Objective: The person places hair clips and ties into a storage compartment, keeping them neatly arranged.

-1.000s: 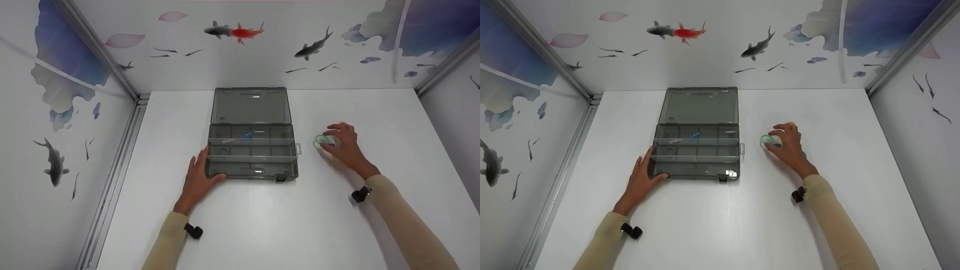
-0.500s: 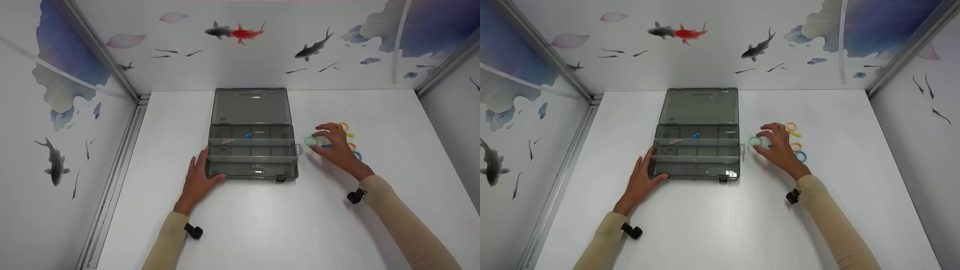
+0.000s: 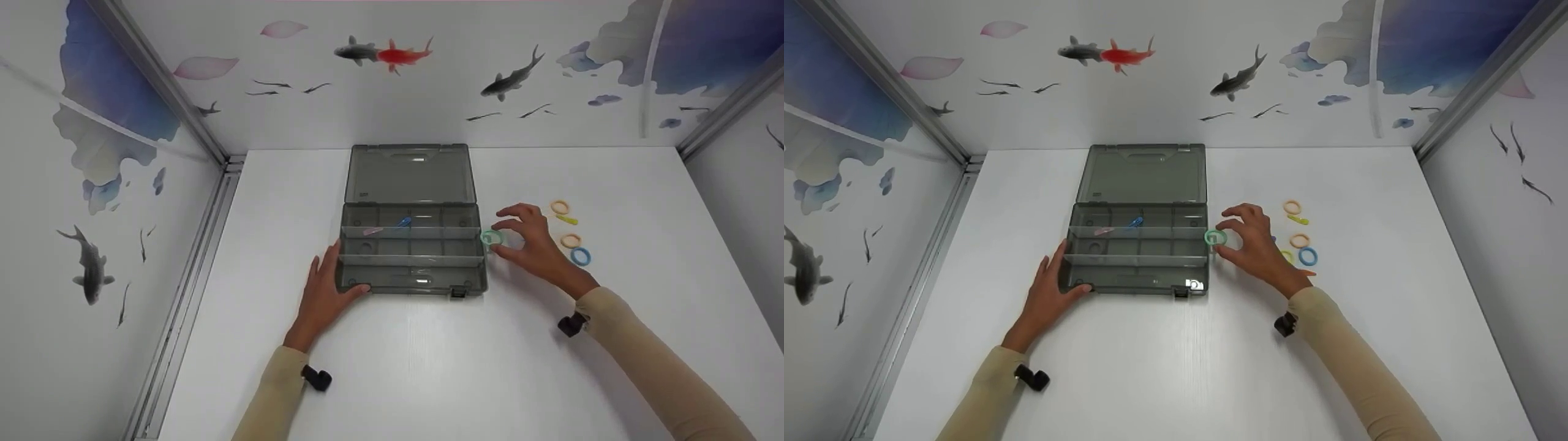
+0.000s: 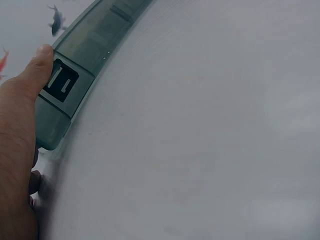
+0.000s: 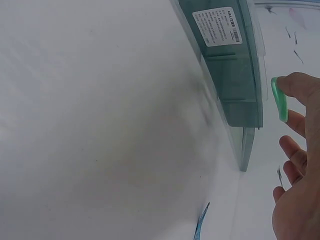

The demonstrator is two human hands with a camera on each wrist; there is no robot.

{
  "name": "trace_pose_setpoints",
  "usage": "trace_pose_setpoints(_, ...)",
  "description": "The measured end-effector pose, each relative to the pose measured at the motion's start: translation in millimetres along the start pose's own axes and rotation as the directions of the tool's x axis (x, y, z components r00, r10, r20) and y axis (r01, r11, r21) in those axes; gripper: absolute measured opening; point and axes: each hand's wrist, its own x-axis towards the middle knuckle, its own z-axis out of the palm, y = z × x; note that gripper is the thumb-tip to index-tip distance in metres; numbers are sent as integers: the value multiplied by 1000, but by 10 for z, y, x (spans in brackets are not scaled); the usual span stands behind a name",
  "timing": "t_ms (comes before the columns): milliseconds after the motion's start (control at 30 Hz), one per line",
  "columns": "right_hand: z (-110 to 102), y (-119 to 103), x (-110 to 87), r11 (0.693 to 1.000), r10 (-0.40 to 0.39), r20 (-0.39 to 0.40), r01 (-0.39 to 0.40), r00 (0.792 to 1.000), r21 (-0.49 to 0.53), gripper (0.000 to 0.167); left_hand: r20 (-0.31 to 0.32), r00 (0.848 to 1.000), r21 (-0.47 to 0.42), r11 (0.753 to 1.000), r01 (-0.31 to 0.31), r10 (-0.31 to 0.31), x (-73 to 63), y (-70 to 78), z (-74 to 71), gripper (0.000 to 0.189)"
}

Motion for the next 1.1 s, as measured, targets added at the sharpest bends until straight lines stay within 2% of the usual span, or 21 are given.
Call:
trace_pose_setpoints(433,205,-126,63,999,-31,46,30,998,25,30,0,1000,-8,1000,4,-4,2,9,-14,120)
trace_pose_setpoints(667,284,-200,120,999,-42,98,39,994,36,26,-3,1000,-5,1000,4,-4,6,-2,1,119)
trace_pose_setpoints(1100,316,-214,136,997,-48,101,42,994,58,24,9,1000,-11,1000,0,0,-9,26,-18,119)
